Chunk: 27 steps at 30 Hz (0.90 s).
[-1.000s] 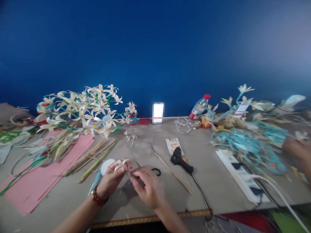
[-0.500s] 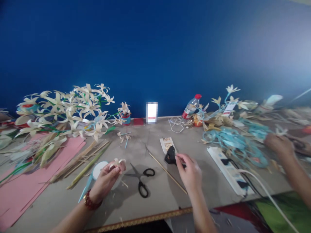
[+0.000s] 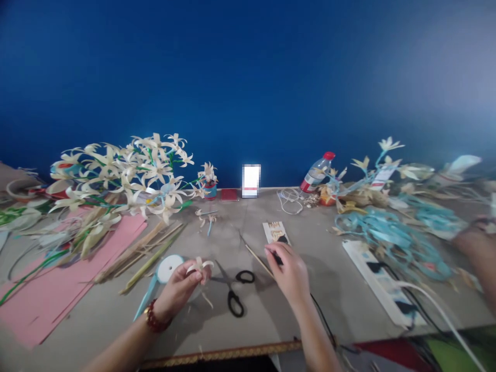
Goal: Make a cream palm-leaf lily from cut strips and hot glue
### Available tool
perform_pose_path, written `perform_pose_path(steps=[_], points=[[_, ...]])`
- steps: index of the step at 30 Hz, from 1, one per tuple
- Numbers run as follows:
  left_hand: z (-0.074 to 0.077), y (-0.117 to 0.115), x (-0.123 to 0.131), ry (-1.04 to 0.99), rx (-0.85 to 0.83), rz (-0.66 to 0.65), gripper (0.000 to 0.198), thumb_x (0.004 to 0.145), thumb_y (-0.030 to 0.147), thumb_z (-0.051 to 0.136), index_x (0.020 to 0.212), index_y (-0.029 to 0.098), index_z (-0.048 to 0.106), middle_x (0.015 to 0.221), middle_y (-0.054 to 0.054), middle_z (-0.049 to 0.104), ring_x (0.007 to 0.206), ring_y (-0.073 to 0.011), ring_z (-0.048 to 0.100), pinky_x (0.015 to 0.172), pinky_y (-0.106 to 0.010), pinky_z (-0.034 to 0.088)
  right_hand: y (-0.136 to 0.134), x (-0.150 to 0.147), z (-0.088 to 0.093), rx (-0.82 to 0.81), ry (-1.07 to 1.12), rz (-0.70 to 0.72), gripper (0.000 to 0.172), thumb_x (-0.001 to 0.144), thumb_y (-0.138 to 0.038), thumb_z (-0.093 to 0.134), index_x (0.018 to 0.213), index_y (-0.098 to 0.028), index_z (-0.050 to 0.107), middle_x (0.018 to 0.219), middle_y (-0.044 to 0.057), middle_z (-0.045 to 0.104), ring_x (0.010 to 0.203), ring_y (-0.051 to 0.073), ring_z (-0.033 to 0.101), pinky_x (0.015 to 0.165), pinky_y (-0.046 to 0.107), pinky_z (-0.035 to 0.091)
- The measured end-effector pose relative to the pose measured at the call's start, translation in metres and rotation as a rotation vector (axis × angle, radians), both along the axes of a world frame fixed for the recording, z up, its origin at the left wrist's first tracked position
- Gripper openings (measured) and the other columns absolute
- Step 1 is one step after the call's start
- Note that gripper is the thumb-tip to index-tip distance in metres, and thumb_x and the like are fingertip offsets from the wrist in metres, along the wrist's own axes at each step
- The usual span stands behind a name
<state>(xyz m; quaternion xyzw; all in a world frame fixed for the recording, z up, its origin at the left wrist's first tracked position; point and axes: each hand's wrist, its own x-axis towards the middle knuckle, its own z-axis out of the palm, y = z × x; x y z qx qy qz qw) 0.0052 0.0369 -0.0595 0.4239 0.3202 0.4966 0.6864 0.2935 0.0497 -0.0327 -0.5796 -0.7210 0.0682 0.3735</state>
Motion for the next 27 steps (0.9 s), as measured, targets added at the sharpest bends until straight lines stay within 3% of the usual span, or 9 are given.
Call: perform_pose_path(steps=[5, 10, 15, 22, 27], points=[[0.004, -0.004, 0.002, 0.003, 0.027, -0.072, 0.032, 0.075, 0.044, 0.075, 0.065, 0.014, 0.065, 0.066, -0.005, 0.058, 0.071, -0.0178, 0.054, 0.069, -0.029, 0.041, -0.003, 0.001, -0.001, -0.007, -0.009, 0.016, 0.02, 0.093, -0.036, 0.051, 0.091, -0.023, 0.067, 0.095, 0.009, 0.073, 0.088, 0.025, 0.069, 0.081, 0.036, 0.054], [0.005, -0.003, 0.002, -0.062, 0.023, -0.061, 0.032, 0.074, 0.044, 0.076, 0.065, 0.015, 0.065, 0.066, -0.004, 0.058, 0.071, -0.0173, 0.053, 0.072, -0.03, 0.041, 0.002, 0.001, 0.005, 0.007, -0.005, -0.054, 0.02, 0.093, -0.035, 0.051, 0.093, -0.022, 0.067, 0.095, 0.009, 0.073, 0.087, 0.024, 0.07, 0.08, 0.035, 0.053], [0.009, -0.002, 0.002, -0.07, 0.015, -0.049, 0.035, 0.072, 0.047, 0.077, 0.063, 0.016, 0.065, 0.065, -0.004, 0.056, 0.069, -0.0185, 0.051, 0.07, -0.032, 0.041, 0.002, -0.001, 0.004, -0.018, -0.02, -0.02, 0.021, 0.092, -0.036, 0.05, 0.094, -0.023, 0.066, 0.094, 0.009, 0.074, 0.082, 0.023, 0.07, 0.077, 0.034, 0.054], [0.009, -0.004, -0.003, -0.067, 0.022, -0.049, 0.033, 0.072, 0.047, 0.077, 0.062, 0.017, 0.068, 0.067, -0.005, 0.057, 0.073, -0.0201, 0.053, 0.072, -0.032, 0.042, -0.006, 0.046, -0.021, -0.081, -0.2, -0.21, 0.033, 0.089, -0.045, 0.052, 0.11, -0.022, 0.062, 0.102, 0.012, 0.071, 0.086, 0.028, 0.068, 0.073, 0.038, 0.054], [0.003, -0.006, -0.004, -0.057, 0.006, -0.082, 0.029, 0.075, 0.041, 0.076, 0.064, 0.015, 0.069, 0.071, -0.006, 0.059, 0.079, -0.0202, 0.054, 0.077, -0.031, 0.041, -0.018, 0.064, -0.028, -0.191, -0.267, -0.187, 0.036, 0.085, -0.039, 0.059, 0.116, -0.022, 0.059, 0.112, 0.011, 0.067, 0.097, 0.028, 0.066, 0.083, 0.04, 0.053]])
